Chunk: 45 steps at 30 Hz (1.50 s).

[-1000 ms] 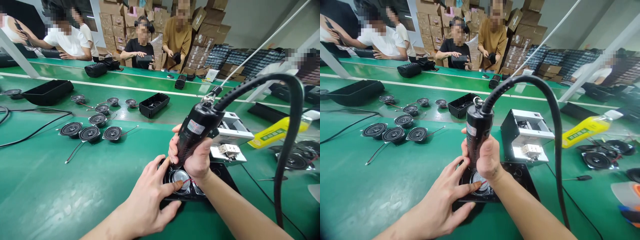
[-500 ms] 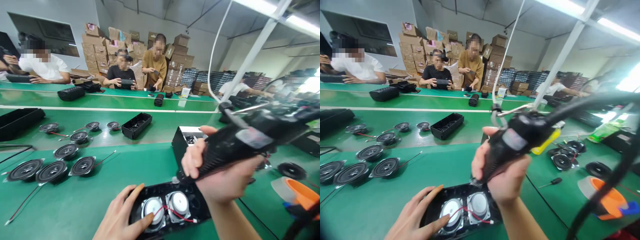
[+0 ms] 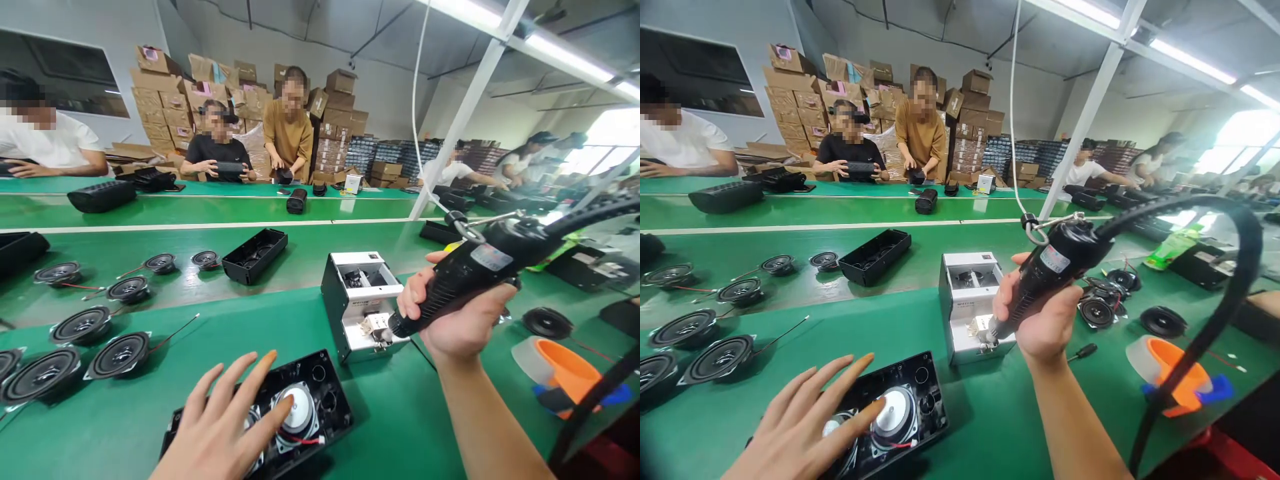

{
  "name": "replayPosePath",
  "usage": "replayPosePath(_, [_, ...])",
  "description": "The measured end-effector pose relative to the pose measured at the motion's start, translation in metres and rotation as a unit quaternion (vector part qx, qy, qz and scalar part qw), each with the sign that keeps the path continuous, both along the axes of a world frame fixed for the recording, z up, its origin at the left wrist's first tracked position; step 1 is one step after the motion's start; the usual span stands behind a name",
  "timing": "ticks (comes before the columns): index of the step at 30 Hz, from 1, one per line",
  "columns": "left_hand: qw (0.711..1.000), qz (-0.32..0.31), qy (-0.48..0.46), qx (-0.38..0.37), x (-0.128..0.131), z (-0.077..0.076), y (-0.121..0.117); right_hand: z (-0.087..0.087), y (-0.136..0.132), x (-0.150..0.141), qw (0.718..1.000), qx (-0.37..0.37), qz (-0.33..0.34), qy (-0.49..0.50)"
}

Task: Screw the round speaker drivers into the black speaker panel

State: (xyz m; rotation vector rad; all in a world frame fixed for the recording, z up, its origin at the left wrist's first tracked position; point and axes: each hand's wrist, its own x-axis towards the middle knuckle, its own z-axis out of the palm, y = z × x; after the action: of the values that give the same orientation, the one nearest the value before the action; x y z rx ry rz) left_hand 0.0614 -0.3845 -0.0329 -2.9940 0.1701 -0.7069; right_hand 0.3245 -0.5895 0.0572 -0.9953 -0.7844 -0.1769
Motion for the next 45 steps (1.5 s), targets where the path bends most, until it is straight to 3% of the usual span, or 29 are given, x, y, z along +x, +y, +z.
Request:
replayPosePath(4, [0.997, -0.022, 0.080, -0.005, 0.017, 0.012, -0.014, -0.001, -0.002, -0.003, 1.000, 0.003, 0.005, 0.010])
replayPosePath(10, [0.984, -0.024, 0.157, -0.082, 0.002, 0.023, -0.014, 0.012, -0.011, -0.017, 0.999, -0.009, 0.013, 0.040])
replayPosePath(17, [0.971, -0.011, 0.197, -0.134, 0.000, 0.030, -0.020, 0.025, -0.004, -0.057, 0.980, 0.006, 0.180, 0.082])
replayPosePath(23, [0.964, -0.016, 0.205, -0.168, 0.004, 0.034, -0.023, -0.005, 0.021, -0.075, 0.950, -0.031, 0.302, 0.072])
replayPosePath(30, [0.960, -0.014, 0.211, -0.184, 0.007, 0.043, -0.025, -0.029, 0.037, -0.083, 0.947, -0.019, 0.288, 0.138])
replayPosePath(45, [0.961, -0.010, 0.199, -0.194, 0.007, 0.043, -0.027, -0.039, 0.044, -0.086, 0.950, -0.025, 0.271, 0.152])
